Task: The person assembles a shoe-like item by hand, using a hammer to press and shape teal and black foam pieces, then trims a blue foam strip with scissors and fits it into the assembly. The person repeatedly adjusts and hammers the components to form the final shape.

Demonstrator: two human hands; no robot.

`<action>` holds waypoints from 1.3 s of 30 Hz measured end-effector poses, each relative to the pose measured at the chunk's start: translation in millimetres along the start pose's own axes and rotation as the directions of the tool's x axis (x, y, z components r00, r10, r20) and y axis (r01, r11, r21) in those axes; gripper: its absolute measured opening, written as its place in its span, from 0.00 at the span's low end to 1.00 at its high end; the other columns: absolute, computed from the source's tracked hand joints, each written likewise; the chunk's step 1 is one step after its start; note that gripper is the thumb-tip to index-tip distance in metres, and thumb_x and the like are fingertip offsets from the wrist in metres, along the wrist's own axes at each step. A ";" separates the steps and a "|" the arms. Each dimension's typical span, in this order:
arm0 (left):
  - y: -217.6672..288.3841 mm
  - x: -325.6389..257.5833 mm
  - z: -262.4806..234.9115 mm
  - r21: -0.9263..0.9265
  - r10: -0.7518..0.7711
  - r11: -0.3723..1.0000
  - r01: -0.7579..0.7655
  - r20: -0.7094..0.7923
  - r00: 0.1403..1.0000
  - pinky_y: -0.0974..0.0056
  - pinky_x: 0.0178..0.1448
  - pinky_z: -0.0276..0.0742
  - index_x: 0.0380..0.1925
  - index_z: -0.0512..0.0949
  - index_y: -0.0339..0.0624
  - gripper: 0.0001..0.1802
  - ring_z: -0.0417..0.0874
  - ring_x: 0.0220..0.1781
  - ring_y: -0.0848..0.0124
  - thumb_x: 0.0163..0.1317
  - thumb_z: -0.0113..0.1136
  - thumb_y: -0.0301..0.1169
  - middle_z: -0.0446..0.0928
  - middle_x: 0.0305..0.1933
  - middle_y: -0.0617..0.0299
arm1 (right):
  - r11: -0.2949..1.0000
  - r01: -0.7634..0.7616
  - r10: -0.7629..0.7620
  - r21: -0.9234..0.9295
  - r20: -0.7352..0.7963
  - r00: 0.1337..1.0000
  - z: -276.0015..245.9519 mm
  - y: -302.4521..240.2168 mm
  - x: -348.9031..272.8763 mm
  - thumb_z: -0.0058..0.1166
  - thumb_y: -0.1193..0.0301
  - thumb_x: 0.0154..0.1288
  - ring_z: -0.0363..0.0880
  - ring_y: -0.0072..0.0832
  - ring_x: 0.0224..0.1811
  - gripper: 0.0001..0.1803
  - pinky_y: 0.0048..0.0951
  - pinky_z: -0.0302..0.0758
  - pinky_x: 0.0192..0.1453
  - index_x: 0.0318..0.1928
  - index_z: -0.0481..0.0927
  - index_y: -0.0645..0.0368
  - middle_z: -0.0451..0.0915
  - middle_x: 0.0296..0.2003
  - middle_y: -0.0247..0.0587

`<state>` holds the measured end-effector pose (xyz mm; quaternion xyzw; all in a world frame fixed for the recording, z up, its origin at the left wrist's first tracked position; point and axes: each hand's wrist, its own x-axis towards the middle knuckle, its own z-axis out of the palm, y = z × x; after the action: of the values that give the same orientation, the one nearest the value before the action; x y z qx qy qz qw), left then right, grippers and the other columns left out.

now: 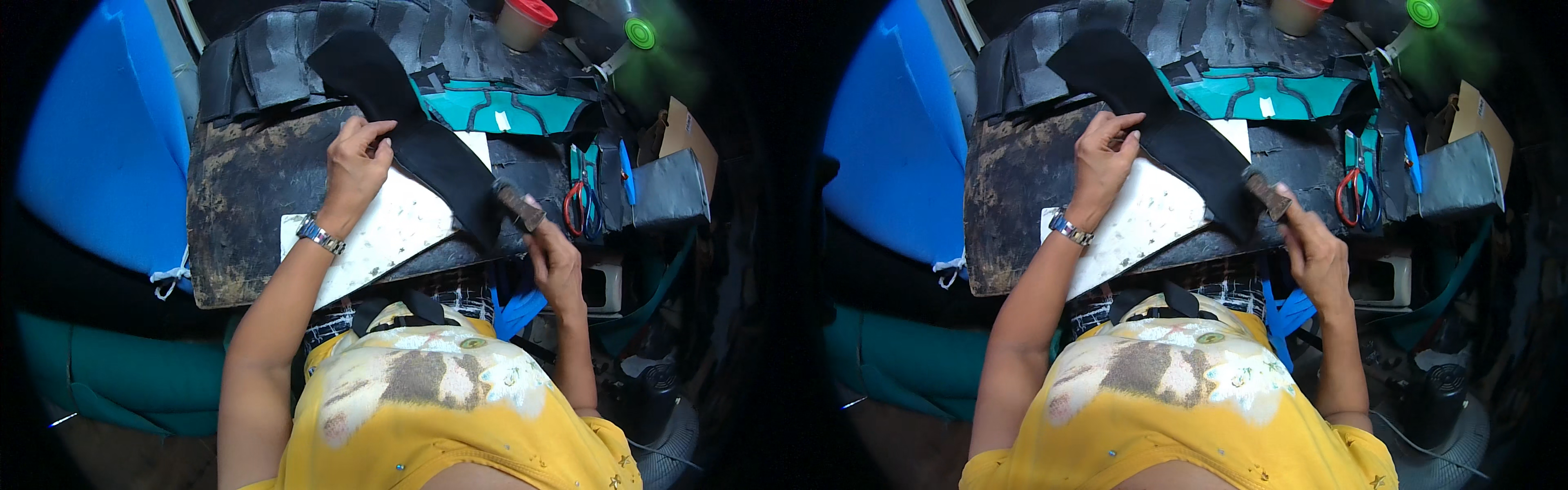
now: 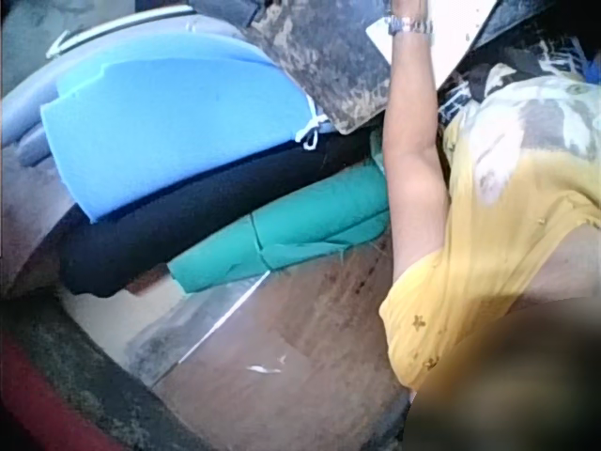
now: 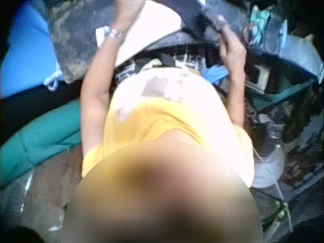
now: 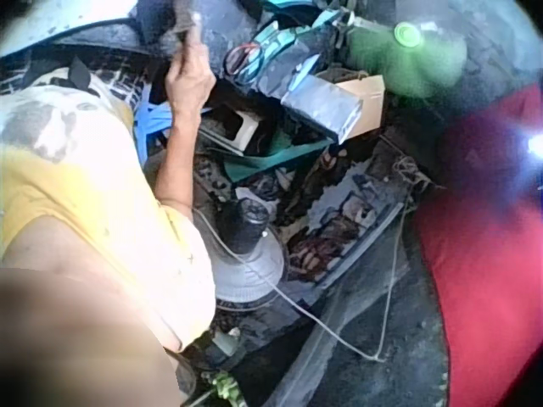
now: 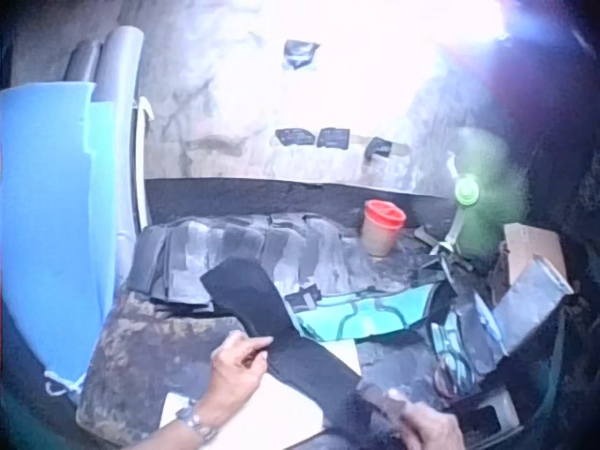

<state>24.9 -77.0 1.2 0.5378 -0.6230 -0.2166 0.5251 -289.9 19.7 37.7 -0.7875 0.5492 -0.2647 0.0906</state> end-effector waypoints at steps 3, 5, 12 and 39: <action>7.3 -0.4 -17.0 0.069 0.027 0.997 -0.026 -0.014 1.000 0.72 0.41 0.79 0.49 0.85 0.35 0.14 0.83 0.36 0.76 0.63 0.62 0.21 0.77 0.37 0.62 | 0.950 -0.056 0.037 -0.308 -0.068 0.997 2.4 11.8 11.7 0.61 0.79 0.63 0.78 0.39 0.30 0.37 0.39 0.75 0.34 0.70 0.73 0.31 0.72 0.30 0.40; 12.7 -3.9 -30.9 0.052 -0.067 0.996 0.068 -0.017 0.998 0.69 0.38 0.78 0.46 0.86 0.35 0.14 0.82 0.33 0.71 0.59 0.63 0.21 0.78 0.35 0.58 | 0.948 -0.061 0.055 -0.313 -0.031 0.998 9.7 11.2 22.5 0.62 0.81 0.61 0.77 0.41 0.49 0.40 0.42 0.74 0.52 0.71 0.73 0.33 0.76 0.46 0.42; 51.2 -22.0 -89.8 -0.014 -0.473 0.876 0.483 0.176 0.863 0.71 0.26 0.72 0.42 0.86 0.32 0.12 0.77 0.20 0.80 0.65 0.65 0.31 0.81 0.23 0.64 | 0.736 0.412 -0.484 0.537 -0.007 0.875 27.4 -25.4 77.8 0.66 0.82 0.54 0.80 0.43 0.60 0.31 0.38 0.71 0.69 0.61 0.78 0.58 0.83 0.55 0.44; 114.3 10.8 -70.0 0.114 -0.104 0.992 0.046 0.579 0.809 0.62 0.38 0.79 0.41 0.84 0.32 0.11 0.85 0.29 0.64 0.64 0.62 0.30 0.85 0.32 0.50 | 0.141 -0.400 0.094 0.906 0.390 0.916 27.2 -64.9 86.3 0.64 0.67 0.69 0.82 0.17 0.44 0.18 0.23 0.78 0.54 0.55 0.82 0.64 0.86 0.44 0.33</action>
<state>37.8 -28.5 126.0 0.4938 -0.7418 -0.3618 0.2739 -200.7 -38.5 70.3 -0.4706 0.3610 -0.4355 0.6772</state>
